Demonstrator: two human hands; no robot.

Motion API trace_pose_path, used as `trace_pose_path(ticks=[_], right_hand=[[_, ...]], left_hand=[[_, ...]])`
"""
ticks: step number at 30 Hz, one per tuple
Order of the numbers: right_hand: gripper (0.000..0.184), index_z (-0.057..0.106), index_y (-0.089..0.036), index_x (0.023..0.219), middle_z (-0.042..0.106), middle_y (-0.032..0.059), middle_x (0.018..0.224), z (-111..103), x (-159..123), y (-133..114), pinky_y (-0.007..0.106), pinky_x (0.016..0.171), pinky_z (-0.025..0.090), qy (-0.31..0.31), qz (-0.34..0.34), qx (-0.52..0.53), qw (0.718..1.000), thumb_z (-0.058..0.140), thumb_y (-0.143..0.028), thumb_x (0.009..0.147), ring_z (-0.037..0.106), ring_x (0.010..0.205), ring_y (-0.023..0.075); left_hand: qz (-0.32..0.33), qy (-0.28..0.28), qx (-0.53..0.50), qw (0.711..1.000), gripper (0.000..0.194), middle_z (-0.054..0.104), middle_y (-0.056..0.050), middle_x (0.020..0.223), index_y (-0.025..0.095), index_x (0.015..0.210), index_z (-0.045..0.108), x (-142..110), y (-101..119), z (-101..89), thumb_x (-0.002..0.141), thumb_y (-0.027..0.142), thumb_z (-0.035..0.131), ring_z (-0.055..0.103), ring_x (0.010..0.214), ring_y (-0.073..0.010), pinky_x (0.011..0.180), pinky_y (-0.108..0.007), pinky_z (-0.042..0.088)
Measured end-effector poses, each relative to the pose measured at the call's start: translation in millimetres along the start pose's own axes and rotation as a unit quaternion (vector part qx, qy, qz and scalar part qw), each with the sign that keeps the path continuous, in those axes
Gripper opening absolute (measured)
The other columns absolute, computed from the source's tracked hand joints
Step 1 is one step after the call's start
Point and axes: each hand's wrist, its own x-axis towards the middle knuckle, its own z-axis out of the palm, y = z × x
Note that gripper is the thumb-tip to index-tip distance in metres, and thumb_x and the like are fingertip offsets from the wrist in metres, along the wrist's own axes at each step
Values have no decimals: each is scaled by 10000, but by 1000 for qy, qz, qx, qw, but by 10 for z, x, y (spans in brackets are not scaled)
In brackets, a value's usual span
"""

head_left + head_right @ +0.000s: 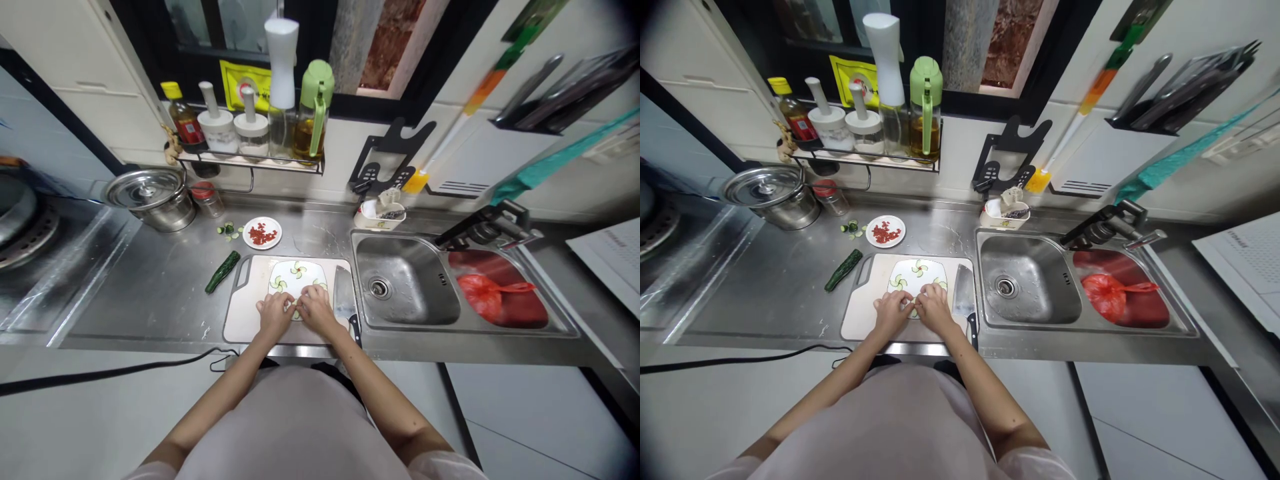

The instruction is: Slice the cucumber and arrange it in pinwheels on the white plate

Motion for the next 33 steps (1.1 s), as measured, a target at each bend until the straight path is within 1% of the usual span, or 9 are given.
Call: trace_pose_path(ticks=[4, 9, 13, 16, 21, 24, 28, 33], right_hand=[[98, 639, -222, 846, 539, 68, 1119, -32, -20, -12, 412, 959, 320, 11, 11, 17, 1000, 556, -255, 884, 382, 1117, 256], [116, 650, -230, 862, 546, 67, 1107, -117, -30, -11, 413, 979, 314, 43, 27, 39, 998, 548, -278, 887, 391, 1122, 253], [141, 648, -224, 853, 556, 67, 1073, -242, 23, 35, 406, 980, 319, 71, 39, 58, 995, 531, -291, 893, 405, 1106, 248], [150, 647, -219, 826, 557, 71, 1075, -373, 140, 93, 408, 982, 326, 92, 43, 68, 992, 534, -299, 883, 408, 1104, 251], [156, 651, -224, 827, 560, 68, 1072, -574, 504, 160, 399, 988, 327, 127, 36, 65, 989, 521, -293, 878, 418, 1092, 248], [151, 654, -227, 826, 559, 68, 1055, -620, 790, 178, 387, 981, 331, 136, 27, 59, 989, 528, -293, 875, 415, 1080, 247], [134, 658, -225, 827, 556, 65, 1061, -569, 1195, 183, 369, 968, 329, 120, 32, 48, 991, 545, -283, 871, 406, 1079, 243], [133, 669, -226, 861, 553, 61, 1084, -388, 1685, 112, 351, 942, 322, 55, 54, 35, 996, 558, -297, 879, 407, 1065, 237]], left_hand=[[1, 10, -11, 1000, 134, 672, -26, 901, 254, 923, 686, -8, 11, -5, 838, 294, 590, 536, 972, -238, 821, -366, 282], [4, 33, -33, 999, 148, 675, -22, 871, 247, 924, 689, -14, 24, -29, 845, 299, 574, 551, 949, -230, 808, -357, 285], [6, 65, -54, 996, 156, 684, -18, 865, 244, 933, 688, -22, 46, -70, 851, 292, 565, 561, 937, -222, 811, -363, 283], [8, 97, -68, 993, 149, 684, -8, 853, 244, 934, 685, -36, 58, -100, 852, 290, 570, 567, 923, -214, 814, -363, 285], [13, 136, -84, 987, 145, 681, 4, 835, 251, 937, 684, -68, 37, -142, 854, 277, 568, 580, 908, -202, 807, -351, 295], [14, 146, -87, 985, 164, 675, 1, 818, 250, 955, 686, -83, 5, -162, 856, 276, 558, 586, 894, -199, 804, -348, 306], [7, 153, -94, 984, 177, 676, -9, 815, 247, 963, 684, -90, -39, -180, 856, 271, 546, 591, 893, -206, 807, -353, 316], [1, 166, -100, 981, 173, 680, -8, 830, 248, 956, 678, -84, -71, -188, 851, 264, 541, 595, 890, -208, 804, -354, 324]])
